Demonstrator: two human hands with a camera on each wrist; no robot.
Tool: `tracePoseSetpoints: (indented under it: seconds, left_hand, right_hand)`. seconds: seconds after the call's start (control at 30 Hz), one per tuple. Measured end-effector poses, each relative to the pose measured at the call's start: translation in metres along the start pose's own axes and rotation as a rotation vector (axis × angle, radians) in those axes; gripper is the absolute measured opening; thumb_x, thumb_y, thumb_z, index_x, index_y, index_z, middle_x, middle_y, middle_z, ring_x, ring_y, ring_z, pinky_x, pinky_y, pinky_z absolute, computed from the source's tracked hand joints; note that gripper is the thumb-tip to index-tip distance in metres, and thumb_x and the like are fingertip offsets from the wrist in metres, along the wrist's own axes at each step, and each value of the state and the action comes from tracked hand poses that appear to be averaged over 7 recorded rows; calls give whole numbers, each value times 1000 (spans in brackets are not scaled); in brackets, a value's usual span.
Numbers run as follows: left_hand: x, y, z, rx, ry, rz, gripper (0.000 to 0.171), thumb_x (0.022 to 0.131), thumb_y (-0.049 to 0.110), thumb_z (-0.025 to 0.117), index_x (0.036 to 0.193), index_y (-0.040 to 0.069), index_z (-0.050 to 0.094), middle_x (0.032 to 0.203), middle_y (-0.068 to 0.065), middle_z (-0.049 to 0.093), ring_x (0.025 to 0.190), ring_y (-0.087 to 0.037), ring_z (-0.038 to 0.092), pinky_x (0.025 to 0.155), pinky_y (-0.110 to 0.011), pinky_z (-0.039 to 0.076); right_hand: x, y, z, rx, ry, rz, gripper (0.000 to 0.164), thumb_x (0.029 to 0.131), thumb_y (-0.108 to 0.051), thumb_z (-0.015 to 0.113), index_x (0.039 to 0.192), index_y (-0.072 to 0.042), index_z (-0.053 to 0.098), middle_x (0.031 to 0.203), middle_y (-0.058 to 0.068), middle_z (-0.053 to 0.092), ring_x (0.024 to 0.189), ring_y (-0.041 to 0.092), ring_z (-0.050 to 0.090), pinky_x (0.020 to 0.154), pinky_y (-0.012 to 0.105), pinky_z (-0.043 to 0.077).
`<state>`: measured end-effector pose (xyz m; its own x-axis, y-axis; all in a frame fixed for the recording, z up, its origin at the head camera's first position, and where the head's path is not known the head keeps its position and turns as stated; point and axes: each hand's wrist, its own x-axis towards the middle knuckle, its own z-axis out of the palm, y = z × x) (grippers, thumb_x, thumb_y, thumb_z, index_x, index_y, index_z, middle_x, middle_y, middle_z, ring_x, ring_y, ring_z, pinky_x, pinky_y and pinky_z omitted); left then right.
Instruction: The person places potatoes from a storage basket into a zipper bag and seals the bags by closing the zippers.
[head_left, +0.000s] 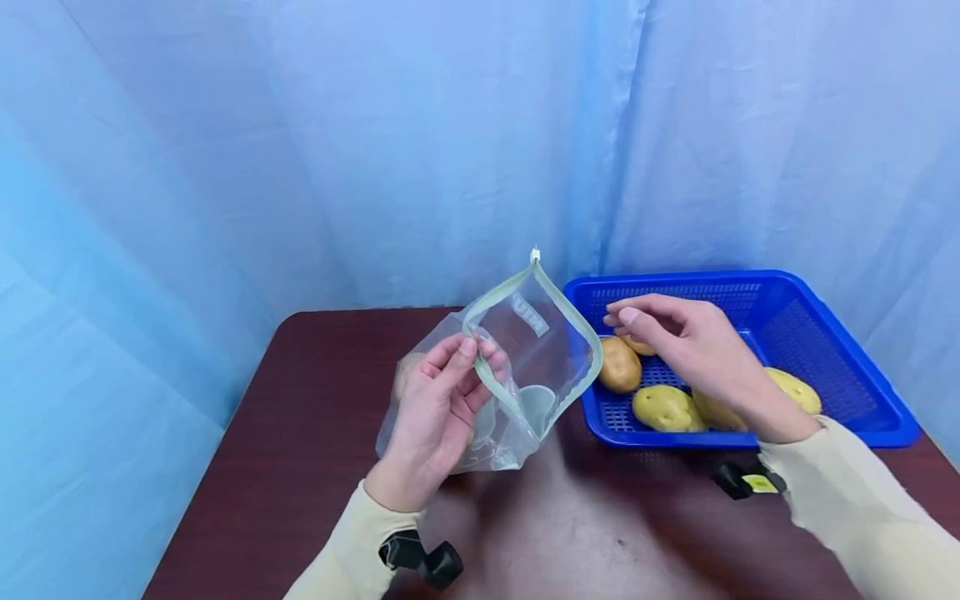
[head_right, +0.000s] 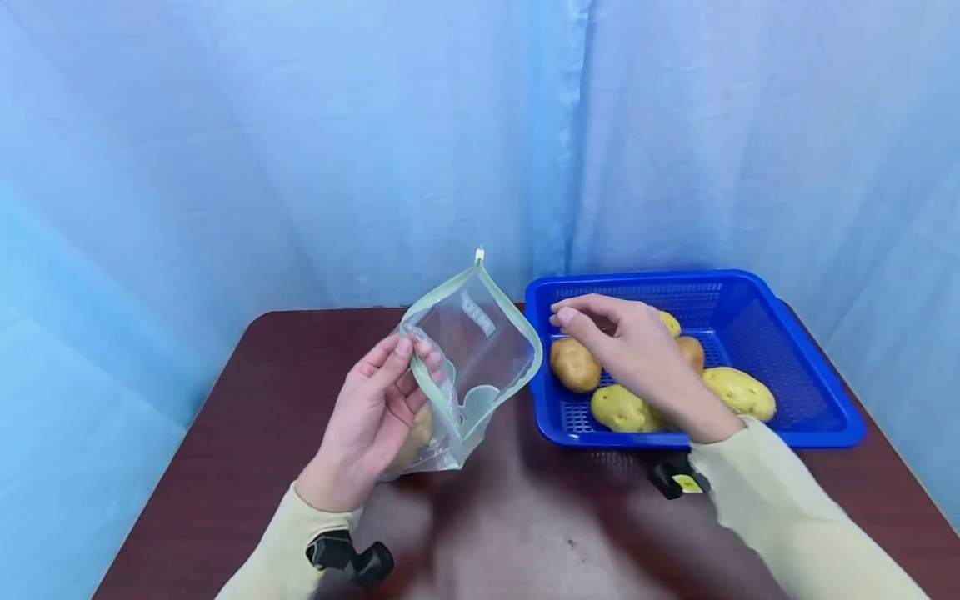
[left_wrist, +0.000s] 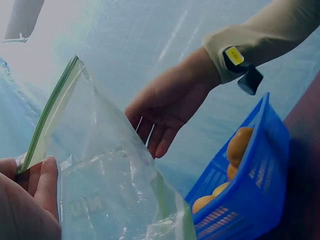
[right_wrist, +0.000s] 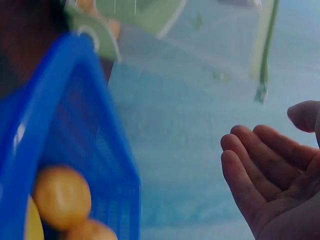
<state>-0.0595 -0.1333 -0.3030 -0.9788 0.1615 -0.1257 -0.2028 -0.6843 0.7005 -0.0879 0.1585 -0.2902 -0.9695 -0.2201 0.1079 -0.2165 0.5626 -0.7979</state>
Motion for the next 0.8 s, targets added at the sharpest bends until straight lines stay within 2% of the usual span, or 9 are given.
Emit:
tracePoseSetpoints:
  seconds: [0.1, 0.23, 0.33, 0.5, 0.67, 0.73, 0.8]
  left_hand:
    - [-2, -5, -3, -47, -3, -39, 25, 109, 3, 50, 103, 9, 74, 90, -4, 74, 86, -15, 76, 89, -33, 60]
    - [-3, -12, -5, -75, -10, -54, 25, 109, 4, 49, 102, 9, 73, 90, -3, 73, 86, -14, 75, 89, -32, 61]
    - [-4, -16, -6, -87, -13, -62, 24, 110, 6, 49, 101, 9, 71, 90, -3, 73, 86, -14, 74, 90, -31, 60]
    - [-6, -21, -6, -114, -16, -74, 23, 110, 7, 49, 102, 9, 70, 91, -3, 72, 87, -14, 74, 91, -31, 60]
    - [-7, -25, -6, -133, -15, -82, 24, 110, 7, 47, 102, 10, 70, 91, -2, 72, 87, -13, 74, 91, -30, 60]
    - [-8, -27, -6, -142, -16, -86, 25, 111, 8, 47, 102, 10, 70, 91, -2, 72, 88, -13, 74, 91, -30, 60]
    - [-9, -28, -6, -149, -20, -89, 25, 111, 8, 46, 102, 10, 70, 92, -2, 72, 88, -13, 74, 92, -30, 60]
  right_hand:
    - [2, 6, -15, -72, 17, 17, 35, 107, -42, 57, 130, -21, 72, 120, -1, 74, 106, 1, 66, 86, 8, 47]
    - [4, 16, -36, -180, 36, 59, 37, 104, -49, 59, 130, -26, 72, 126, -4, 72, 104, -4, 61, 83, 11, 44]
    - [2, 28, -49, -231, 57, 66, 37, 103, -49, 60, 130, -27, 72, 123, -1, 73, 100, -7, 60, 80, 11, 44]
    - [-11, 48, -58, -255, 53, 95, 38, 103, -48, 62, 131, -25, 71, 126, 1, 72, 99, -11, 57, 78, 9, 43]
    - [-27, 68, -63, -278, 32, 129, 44, 103, -46, 62, 136, -18, 67, 134, 11, 67, 98, -16, 52, 76, 7, 41]
    - [-33, 75, -63, -285, 22, 144, 46, 103, -46, 63, 139, -16, 65, 135, 13, 66, 102, -8, 57, 77, 6, 40]
    - [-37, 82, -61, -290, 3, 155, 49, 102, -44, 64, 141, -13, 63, 133, 17, 67, 107, 7, 64, 75, 9, 43]
